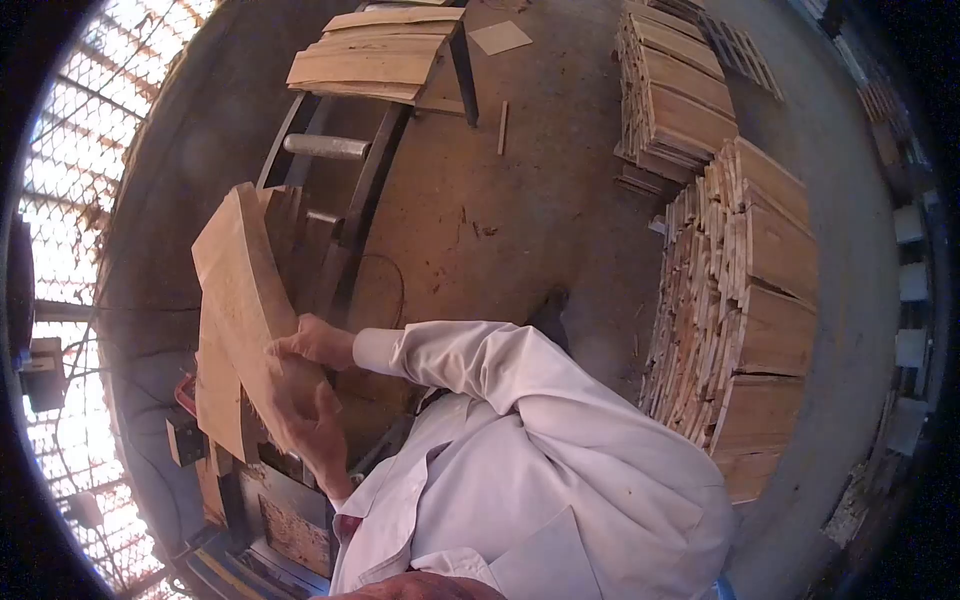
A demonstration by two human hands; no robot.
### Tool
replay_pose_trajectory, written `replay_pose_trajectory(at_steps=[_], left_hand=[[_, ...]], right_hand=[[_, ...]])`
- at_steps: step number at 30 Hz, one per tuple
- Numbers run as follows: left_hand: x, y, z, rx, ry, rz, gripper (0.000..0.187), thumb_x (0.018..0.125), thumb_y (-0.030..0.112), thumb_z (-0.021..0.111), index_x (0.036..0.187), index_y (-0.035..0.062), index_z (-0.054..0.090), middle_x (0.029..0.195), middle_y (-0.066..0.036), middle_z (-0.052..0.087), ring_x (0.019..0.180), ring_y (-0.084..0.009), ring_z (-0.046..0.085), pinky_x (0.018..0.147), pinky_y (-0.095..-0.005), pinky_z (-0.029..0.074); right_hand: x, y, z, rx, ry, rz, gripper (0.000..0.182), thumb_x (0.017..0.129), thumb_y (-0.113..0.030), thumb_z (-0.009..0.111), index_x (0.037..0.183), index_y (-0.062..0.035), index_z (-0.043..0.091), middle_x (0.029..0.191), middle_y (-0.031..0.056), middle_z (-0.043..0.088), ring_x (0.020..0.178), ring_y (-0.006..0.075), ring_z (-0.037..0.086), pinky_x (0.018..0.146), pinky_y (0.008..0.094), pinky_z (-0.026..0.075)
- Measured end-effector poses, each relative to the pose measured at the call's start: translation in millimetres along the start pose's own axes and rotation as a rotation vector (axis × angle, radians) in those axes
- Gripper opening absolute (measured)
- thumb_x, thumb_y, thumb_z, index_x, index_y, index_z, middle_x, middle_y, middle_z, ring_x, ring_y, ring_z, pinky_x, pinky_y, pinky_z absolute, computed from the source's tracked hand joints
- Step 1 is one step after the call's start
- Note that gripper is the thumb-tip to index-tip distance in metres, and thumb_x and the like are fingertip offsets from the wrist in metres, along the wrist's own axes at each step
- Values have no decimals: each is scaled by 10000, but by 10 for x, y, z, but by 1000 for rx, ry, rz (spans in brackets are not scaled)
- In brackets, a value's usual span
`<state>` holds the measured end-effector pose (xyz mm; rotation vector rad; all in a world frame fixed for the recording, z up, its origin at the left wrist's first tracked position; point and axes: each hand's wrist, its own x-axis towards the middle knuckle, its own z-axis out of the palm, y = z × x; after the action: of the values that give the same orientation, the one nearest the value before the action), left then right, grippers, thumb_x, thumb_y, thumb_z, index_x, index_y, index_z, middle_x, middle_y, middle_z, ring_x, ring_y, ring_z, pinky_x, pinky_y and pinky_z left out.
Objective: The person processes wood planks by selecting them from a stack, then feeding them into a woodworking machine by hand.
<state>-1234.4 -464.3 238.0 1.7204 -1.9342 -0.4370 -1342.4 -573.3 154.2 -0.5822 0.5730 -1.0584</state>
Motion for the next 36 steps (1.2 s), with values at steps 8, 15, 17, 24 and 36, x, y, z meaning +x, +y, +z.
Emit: replay_pose_trajectory(at_steps=[8, 15, 17, 24, 36], left_hand=[[272, -305, 366, -369, 150, -223, 732, 960, 397, 710, 1471, -42, 425, 1344, -167, 600, 1245, -268, 566, 1083, -379, 413], [915, 738, 1613, -832, -430, -60, 539, 977, 310, 696, 1350, -54, 560, 1248, -92, 637, 1089, -150, 577, 914, -284, 449], [1221, 1124, 2133, -812, -669, -47, 528, 989, 316, 673, 1340, -62, 561, 1239, -101, 644, 1060, -136, 585, 896, -275, 449], [1304, 3207, 3818, -545, -1085, 132, 369, 997, 391, 637, 880, 45, 586, 751, 43, 436, 710, -56, 431, 614, -238, 341], [503, 5347, 6029, -212, -1514, 608, 607, 903, 599, 688, 930, -8, 674, 740, -15, 548, 652, -103, 490, 562, -276, 389]], right_hand=[[-330, -652, -831, -352, 84, -319, 438, 885, -255, 809, 1208, 14, 687, 1074, 50, 737, 966, 118, 670, 856, 297, 529], [-1497, -1872, -1945, -552, 450, -395, 528, 852, -406, 812, 1117, 38, 709, 998, 67, 747, 880, 126, 664, 775, 295, 514], [-1709, -1930, -2556, -624, 635, -498, 546, 837, -453, 806, 1073, 32, 718, 944, 59, 739, 817, 117, 642, 720, 305, 509], [-3507, -2644, -3796, -509, 976, -326, 460, 870, -379, 751, 1012, 55, 692, 915, 108, 724, 796, 197, 643, 748, 382, 514], [-5316, -2483, -4929, -32, 1538, -881, 399, 895, -279, 770, 1146, 22, 701, 1039, 68, 743, 928, 120, 679, 817, 306, 553]])
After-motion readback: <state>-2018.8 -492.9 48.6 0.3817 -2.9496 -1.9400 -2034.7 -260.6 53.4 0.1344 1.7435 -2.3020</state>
